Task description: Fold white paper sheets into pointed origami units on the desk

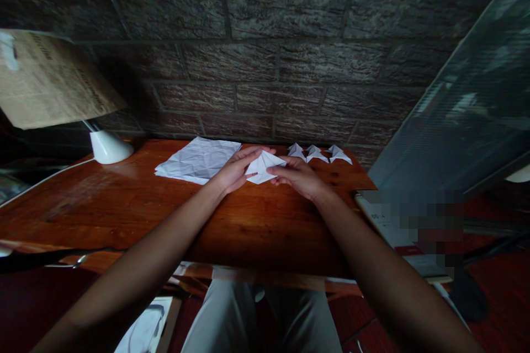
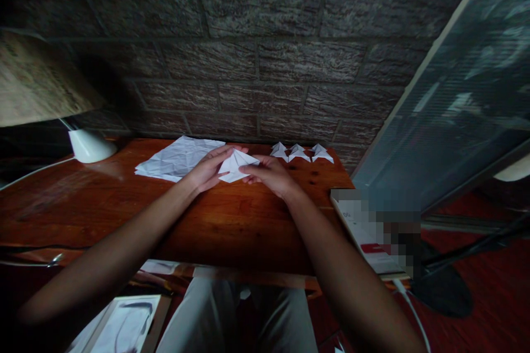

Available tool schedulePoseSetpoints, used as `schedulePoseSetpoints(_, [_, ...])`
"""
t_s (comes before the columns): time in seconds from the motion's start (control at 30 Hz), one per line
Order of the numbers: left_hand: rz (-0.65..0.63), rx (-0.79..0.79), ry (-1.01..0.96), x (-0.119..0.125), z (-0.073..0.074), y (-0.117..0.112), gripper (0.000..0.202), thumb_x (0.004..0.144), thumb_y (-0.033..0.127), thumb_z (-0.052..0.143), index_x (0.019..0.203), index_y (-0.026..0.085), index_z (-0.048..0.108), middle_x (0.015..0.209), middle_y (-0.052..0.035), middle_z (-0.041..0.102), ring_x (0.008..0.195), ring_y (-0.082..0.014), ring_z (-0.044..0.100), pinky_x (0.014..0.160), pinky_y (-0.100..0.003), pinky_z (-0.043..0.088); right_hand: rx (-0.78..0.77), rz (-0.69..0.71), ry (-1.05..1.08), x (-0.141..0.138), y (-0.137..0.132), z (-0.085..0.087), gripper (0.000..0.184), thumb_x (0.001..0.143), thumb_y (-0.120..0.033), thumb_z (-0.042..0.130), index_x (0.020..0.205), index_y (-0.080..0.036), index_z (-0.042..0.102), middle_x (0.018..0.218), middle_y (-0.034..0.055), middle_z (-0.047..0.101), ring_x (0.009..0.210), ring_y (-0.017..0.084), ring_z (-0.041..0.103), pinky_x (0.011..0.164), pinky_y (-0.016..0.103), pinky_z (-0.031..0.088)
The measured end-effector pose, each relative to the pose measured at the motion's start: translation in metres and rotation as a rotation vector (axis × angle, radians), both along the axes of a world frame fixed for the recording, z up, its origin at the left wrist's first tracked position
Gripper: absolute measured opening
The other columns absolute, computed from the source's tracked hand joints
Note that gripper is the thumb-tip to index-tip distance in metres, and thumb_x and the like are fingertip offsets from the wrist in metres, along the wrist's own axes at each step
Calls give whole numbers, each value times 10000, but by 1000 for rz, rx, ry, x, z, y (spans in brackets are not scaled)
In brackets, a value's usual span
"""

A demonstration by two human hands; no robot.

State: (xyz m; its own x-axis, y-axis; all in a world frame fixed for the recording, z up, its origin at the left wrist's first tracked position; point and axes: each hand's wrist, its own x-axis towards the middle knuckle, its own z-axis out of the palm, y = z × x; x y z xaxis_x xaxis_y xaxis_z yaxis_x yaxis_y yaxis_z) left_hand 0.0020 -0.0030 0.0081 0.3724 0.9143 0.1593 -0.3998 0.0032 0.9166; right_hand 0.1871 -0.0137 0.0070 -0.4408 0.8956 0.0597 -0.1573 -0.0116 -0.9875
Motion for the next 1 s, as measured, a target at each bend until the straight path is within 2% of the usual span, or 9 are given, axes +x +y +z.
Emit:
schedulePoseSetpoints(0.17, [33, -18, 21, 1, -4, 4, 322, 737, 378, 801, 979, 169, 765, 1067, -84, 755, 826, -171, 686, 707, -255, 509, 58, -25, -49, 0, -1, 2, 310, 623, -354, 840, 847, -170, 731, 717, 3, 706, 588, 93, 610, 577, 213, 473])
schedulePoseSetpoints(0.37, [174, 51, 62, 6, -11, 8, 362, 678, 435, 833, 899, 155, 770, 824, -45, 755, 696, -151, 645, 666, -254, 475, 154, -54, -145, 0, 1, 0, 302, 654, -405, 811, 815, -171, 705, 656, -4, 676, 571, 111, 593, 563, 235, 442])
schedulePoseSetpoints(0.57, [247, 155, 163, 6, -16, 11, 385, 705, 477, 799, 910, 152, 779, 835, -39, 750, 705, -148, 627, 665, -245, 457, 307, -92, -270, 1, 3, -3, 312, 702, -460, 753, 711, -173, 632, 532, -49, 550, 492, 93, 476, 520, 240, 345])
schedulePoseSetpoints(0.8, [109, 106, 109, 0, -9, 8, 361, 690, 429, 823, 923, 156, 780, 791, -36, 739, 679, -134, 633, 664, -246, 481, 243, -92, -190, 0, 1, -1, 304, 707, -456, 724, 731, -176, 608, 546, -63, 500, 509, 88, 405, 533, 251, 295])
schedulePoseSetpoints(0.9, [34, 111, 93, -3, -5, 5, 346, 668, 355, 848, 941, 153, 782, 836, -54, 754, 710, -146, 658, 697, -259, 498, 233, -98, -174, 0, 1, -1, 324, 694, -468, 732, 764, -169, 632, 583, -55, 521, 513, 84, 399, 528, 250, 286])
schedulePoseSetpoints(1.0, [24, 115, 96, -4, -4, 5, 347, 656, 326, 857, 943, 146, 783, 887, -76, 766, 739, -168, 678, 720, -281, 507, 258, -88, -191, 1, 2, -1, 332, 700, -479, 728, 759, -167, 631, 570, -56, 515, 505, 83, 402, 517, 247, 281])
